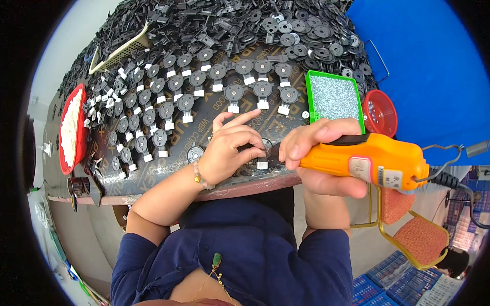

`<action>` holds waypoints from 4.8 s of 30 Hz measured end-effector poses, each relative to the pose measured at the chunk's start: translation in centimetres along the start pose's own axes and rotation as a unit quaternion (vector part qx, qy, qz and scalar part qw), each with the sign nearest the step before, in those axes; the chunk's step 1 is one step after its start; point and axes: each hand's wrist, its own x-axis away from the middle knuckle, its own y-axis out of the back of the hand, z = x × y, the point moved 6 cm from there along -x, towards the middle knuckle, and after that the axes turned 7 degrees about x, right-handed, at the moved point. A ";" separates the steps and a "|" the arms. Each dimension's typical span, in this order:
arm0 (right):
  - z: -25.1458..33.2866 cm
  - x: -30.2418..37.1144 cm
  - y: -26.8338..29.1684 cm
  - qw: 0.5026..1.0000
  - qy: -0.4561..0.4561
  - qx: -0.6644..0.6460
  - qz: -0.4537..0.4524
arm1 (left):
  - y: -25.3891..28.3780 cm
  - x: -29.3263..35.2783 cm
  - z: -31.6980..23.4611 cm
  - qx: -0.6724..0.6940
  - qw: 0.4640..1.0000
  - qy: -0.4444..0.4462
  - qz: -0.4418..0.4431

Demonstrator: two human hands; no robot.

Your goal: Soldering or assembling small electronic components on a factory workbench.

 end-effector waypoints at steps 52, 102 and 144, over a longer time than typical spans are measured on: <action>3.6 3.2 9.9 0.941 -0.089 0.282 -0.165 | 0.5 1.4 -4.2 -0.261 0.964 -0.001 0.056; -5.0 1.8 -2.3 0.977 -0.151 0.145 -0.048 | -0.2 1.9 0.3 -0.186 0.982 0.034 0.000; 4.5 1.7 2.3 0.978 0.015 0.197 -0.062 | -1.1 2.1 -0.5 -0.219 0.976 0.002 -0.013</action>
